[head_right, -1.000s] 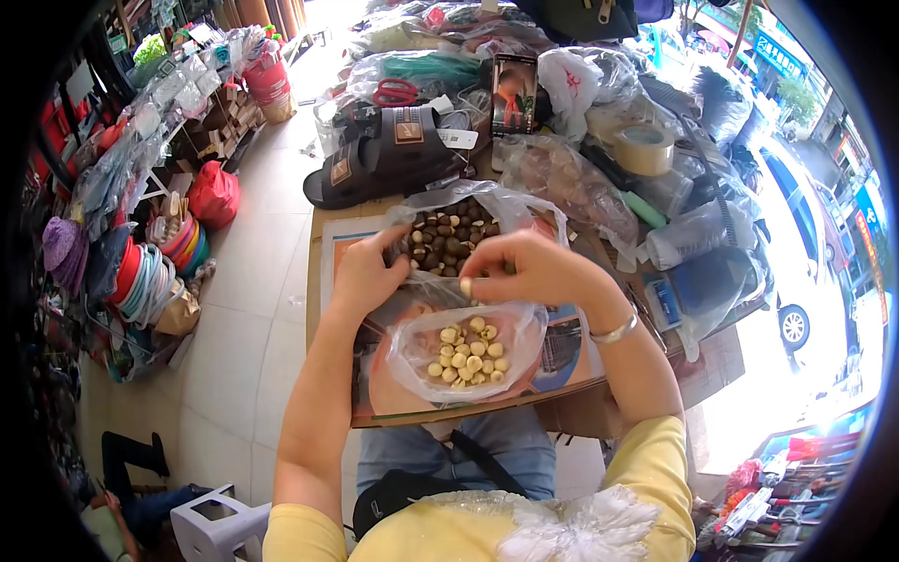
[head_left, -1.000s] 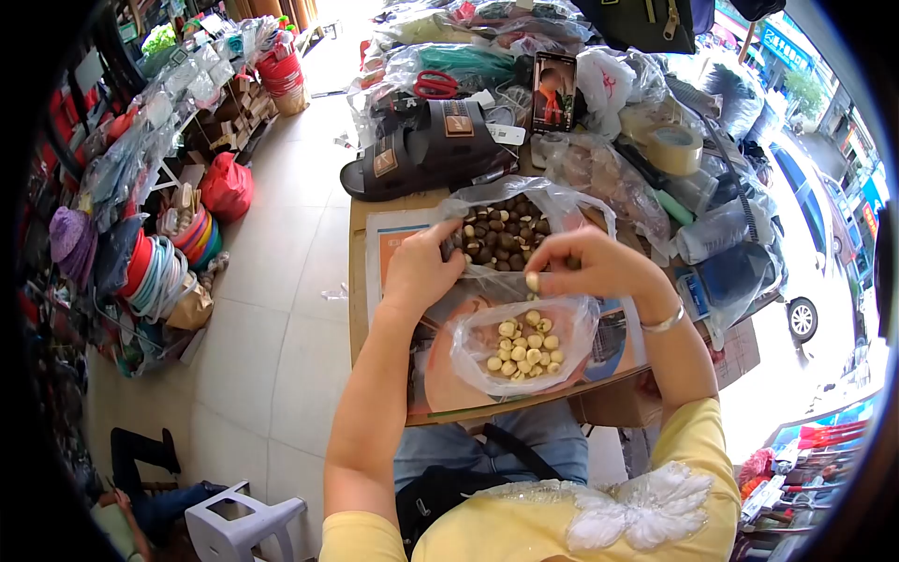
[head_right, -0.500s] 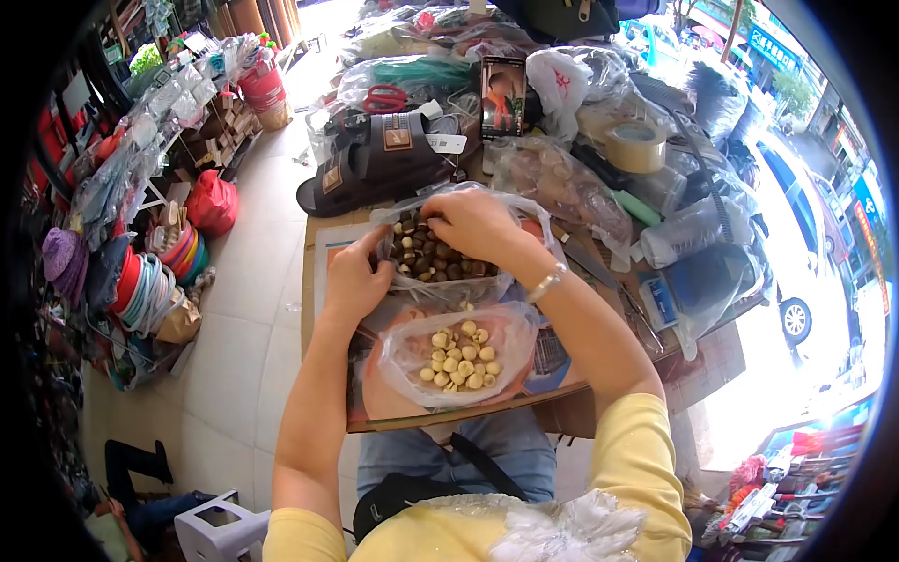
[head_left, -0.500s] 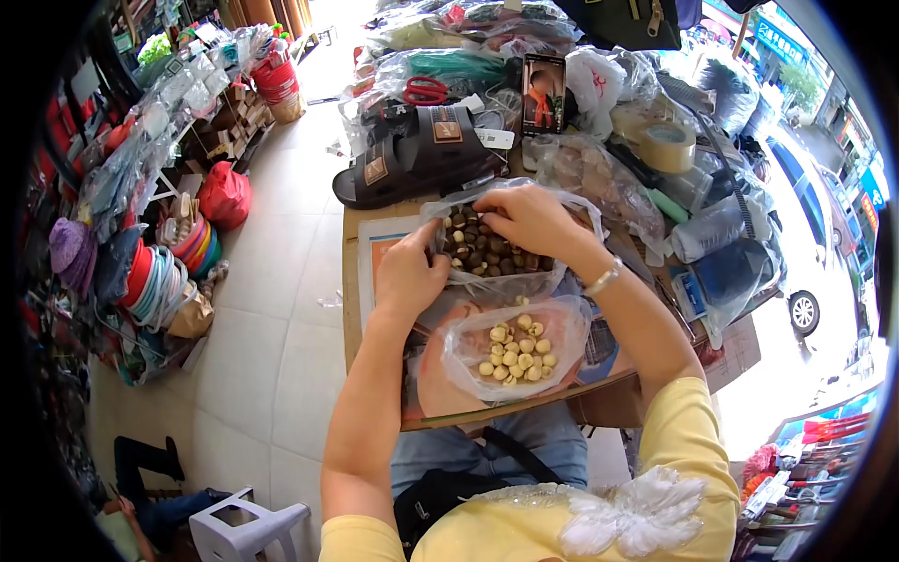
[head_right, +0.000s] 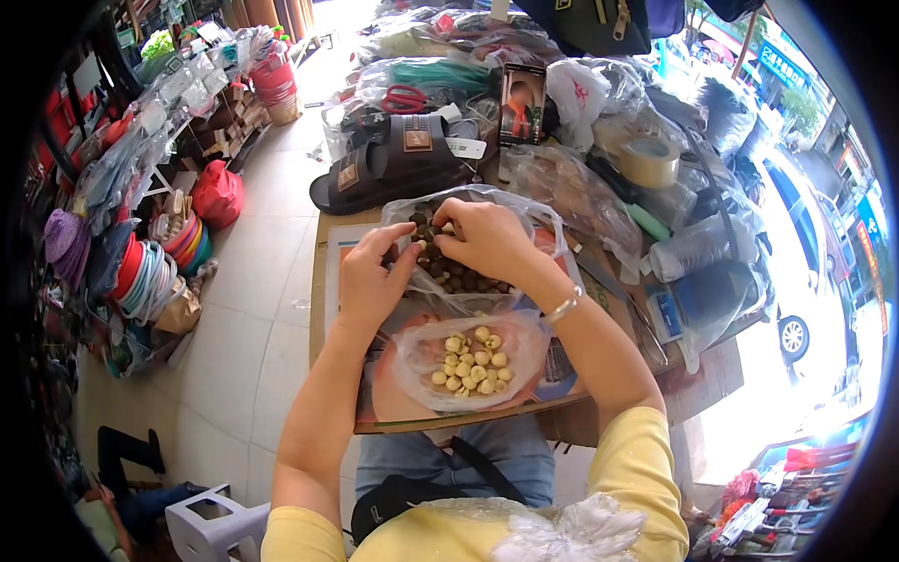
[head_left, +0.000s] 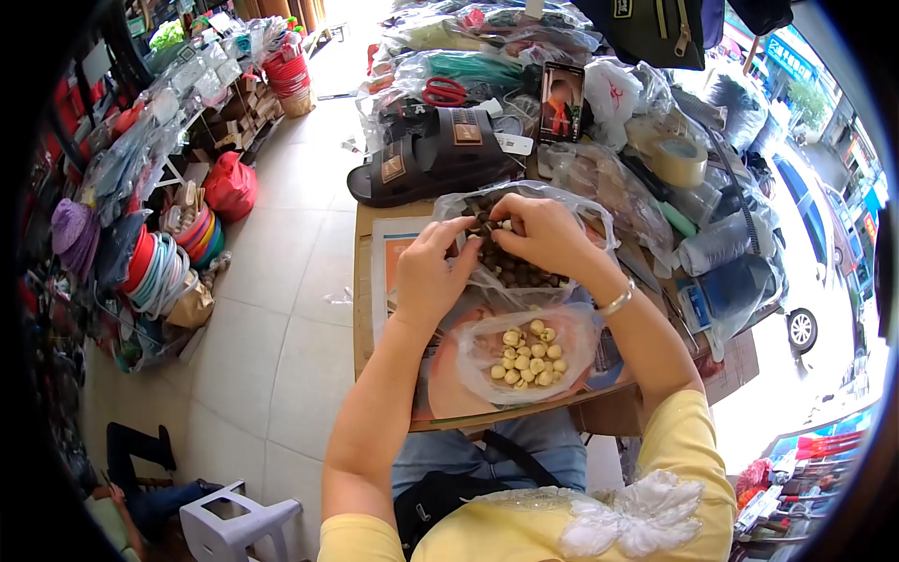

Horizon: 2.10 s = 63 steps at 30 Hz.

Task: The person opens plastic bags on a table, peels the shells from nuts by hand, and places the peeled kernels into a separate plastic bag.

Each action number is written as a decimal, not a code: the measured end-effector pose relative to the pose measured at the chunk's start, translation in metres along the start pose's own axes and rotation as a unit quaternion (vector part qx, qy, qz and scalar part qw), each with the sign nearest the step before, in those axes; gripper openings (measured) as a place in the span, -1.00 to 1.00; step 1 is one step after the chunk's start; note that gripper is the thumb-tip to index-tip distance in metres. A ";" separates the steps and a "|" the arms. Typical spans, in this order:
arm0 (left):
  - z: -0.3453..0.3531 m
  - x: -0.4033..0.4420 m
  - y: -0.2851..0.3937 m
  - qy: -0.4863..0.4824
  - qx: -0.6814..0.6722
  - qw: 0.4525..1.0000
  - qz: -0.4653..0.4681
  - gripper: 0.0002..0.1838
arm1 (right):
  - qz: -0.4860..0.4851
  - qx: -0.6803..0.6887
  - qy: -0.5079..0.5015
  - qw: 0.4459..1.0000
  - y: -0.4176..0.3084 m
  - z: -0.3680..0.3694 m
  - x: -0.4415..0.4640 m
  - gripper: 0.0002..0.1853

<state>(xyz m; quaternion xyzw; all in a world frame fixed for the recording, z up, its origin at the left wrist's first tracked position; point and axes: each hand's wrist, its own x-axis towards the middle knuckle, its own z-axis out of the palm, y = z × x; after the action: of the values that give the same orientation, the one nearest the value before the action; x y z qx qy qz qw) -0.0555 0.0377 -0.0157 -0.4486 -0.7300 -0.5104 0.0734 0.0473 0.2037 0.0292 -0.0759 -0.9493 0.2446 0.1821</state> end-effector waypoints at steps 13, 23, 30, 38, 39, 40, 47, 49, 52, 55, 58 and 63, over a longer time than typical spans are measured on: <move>0.011 -0.004 -0.005 -0.113 -0.279 0.951 -0.069 -0.74 | 0.004 0.084 0.045 0.995 -0.022 -0.008 -0.034 -0.74; 0.006 -0.001 -0.001 -0.189 -0.342 0.906 -0.165 -0.76 | 0.089 0.450 -0.004 0.889 -0.005 0.007 -0.030 -0.77; 0.015 -0.003 0.000 -0.121 -0.307 0.939 -0.098 -0.74 | 0.061 0.316 0.024 0.946 -0.013 0.000 -0.037 -0.81; -0.006 -0.004 0.016 -0.192 -0.164 0.959 0.130 -0.68 | -0.033 0.168 -0.016 0.985 -0.020 -0.026 -0.080 -0.75; -0.009 -0.004 0.020 -0.193 -0.166 0.959 0.128 -0.68 | -0.030 0.168 -0.018 0.985 -0.018 -0.027 -0.086 -0.75; -0.011 -0.005 0.022 -0.219 -0.169 0.953 0.126 -0.68 | -0.033 0.168 -0.025 0.985 -0.016 -0.028 -0.091 -0.75; -0.009 -0.008 0.025 -0.258 -0.165 0.943 0.127 -0.68 | -0.058 0.152 -0.029 0.986 -0.013 -0.030 -0.102 -0.74; -0.010 -0.008 0.025 -0.256 -0.165 0.944 0.127 -0.68 | -0.061 0.159 -0.025 0.985 -0.013 -0.030 -0.101 -0.74; -0.011 -0.009 0.026 -0.267 -0.165 0.943 0.114 -0.68 | -0.053 0.172 -0.036 0.983 -0.015 -0.030 -0.100 -0.73; -0.010 -0.009 0.027 -0.264 -0.184 0.940 0.112 -0.67 | -0.030 0.196 -0.035 0.980 -0.017 -0.031 -0.098 -0.73; -0.007 -0.012 0.026 -0.288 -0.220 0.932 0.033 -0.66 | 0.016 0.195 -0.024 0.980 -0.023 -0.030 -0.088 -0.73; -0.002 -0.007 0.017 -0.211 -0.398 0.880 -0.154 -0.82 | 0.012 0.172 0.017 0.985 -0.041 -0.026 -0.059 -0.73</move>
<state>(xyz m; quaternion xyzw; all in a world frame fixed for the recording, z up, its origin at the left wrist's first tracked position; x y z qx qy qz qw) -0.0397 0.0335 -0.0067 -0.4193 -0.5237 -0.6556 -0.3466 0.1098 0.1658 0.0519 -0.0587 -0.8890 0.4050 0.2056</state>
